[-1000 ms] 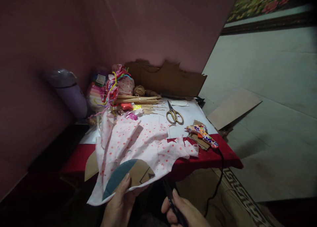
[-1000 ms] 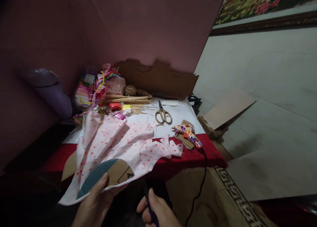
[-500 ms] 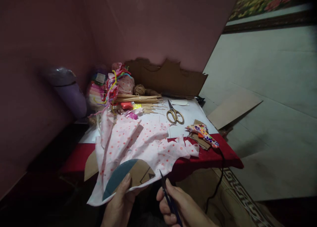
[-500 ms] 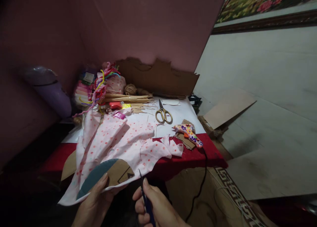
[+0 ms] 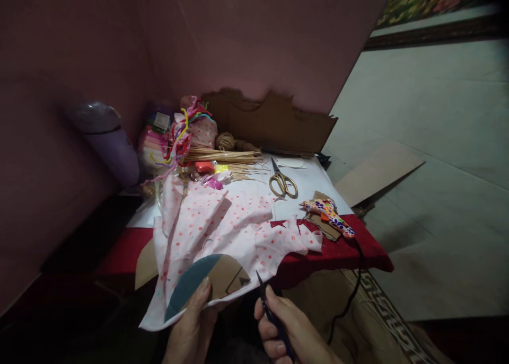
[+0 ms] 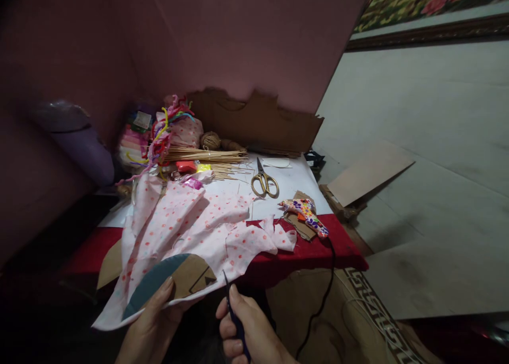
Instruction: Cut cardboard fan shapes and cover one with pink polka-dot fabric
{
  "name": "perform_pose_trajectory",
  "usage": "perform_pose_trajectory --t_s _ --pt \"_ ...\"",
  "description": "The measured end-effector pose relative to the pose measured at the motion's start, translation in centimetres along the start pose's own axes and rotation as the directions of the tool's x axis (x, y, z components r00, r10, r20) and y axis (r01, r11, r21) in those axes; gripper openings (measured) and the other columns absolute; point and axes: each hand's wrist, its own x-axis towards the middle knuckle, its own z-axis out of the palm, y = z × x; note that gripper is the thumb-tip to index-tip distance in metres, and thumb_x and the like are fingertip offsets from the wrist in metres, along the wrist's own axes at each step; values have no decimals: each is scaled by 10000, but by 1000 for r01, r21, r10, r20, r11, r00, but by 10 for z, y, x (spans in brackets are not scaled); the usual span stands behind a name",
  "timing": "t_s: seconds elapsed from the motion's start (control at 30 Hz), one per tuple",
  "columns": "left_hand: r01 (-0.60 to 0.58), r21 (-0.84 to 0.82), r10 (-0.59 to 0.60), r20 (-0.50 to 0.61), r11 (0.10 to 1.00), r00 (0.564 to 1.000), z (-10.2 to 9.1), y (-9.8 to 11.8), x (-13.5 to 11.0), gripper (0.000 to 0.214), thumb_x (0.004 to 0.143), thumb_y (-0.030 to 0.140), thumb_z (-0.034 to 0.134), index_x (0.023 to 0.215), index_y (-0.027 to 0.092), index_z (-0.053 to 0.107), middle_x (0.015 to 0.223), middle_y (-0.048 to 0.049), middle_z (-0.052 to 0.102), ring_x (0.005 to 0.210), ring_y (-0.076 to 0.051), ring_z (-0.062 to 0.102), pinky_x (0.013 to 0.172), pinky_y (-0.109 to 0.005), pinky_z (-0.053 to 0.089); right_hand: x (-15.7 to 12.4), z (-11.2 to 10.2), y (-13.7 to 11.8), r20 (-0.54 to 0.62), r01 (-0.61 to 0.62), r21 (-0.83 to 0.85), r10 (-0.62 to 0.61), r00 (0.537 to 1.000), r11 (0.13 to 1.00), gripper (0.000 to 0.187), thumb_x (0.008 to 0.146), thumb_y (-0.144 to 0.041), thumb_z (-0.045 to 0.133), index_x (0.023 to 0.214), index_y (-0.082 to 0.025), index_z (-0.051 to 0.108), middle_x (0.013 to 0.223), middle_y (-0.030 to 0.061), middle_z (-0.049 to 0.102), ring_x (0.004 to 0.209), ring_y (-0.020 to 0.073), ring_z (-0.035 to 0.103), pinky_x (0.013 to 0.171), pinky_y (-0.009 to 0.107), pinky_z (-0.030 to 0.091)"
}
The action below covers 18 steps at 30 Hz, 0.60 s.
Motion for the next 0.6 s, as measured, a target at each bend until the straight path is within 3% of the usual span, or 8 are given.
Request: perform_pose_trajectory --t_s 0.23,0.43,0.6 --pt "7 15 -6 -32 1000 999 -2 0 2 357 706 292 719 1028 141 692 1016 -103 707 979 -308 636 834 -418 538 3 0 1 -22 -2 4 2 1000 1000 610 578 -725 647 797 -186 464 539 -98 379 360 -11 267 337 131 112" --pt "-3 -20 3 25 1000 1000 1 0 1 334 725 254 698 1040 143 692 1062 -104 698 1019 -311 620 848 -412 535 1 3 2 -50 13 -35 -15 999 999 633 552 -751 636 773 -187 452 534 -101 356 363 -12 247 344 135 100" --pt "30 -7 -30 9 1000 1000 3 1 0 322 719 286 703 999 128 709 1039 -113 707 1005 -323 628 845 -431 536 0 4 0 -71 16 -107 -24 997 994 644 555 -780 600 747 -186 440 511 -105 320 366 -11 220 358 140 70"
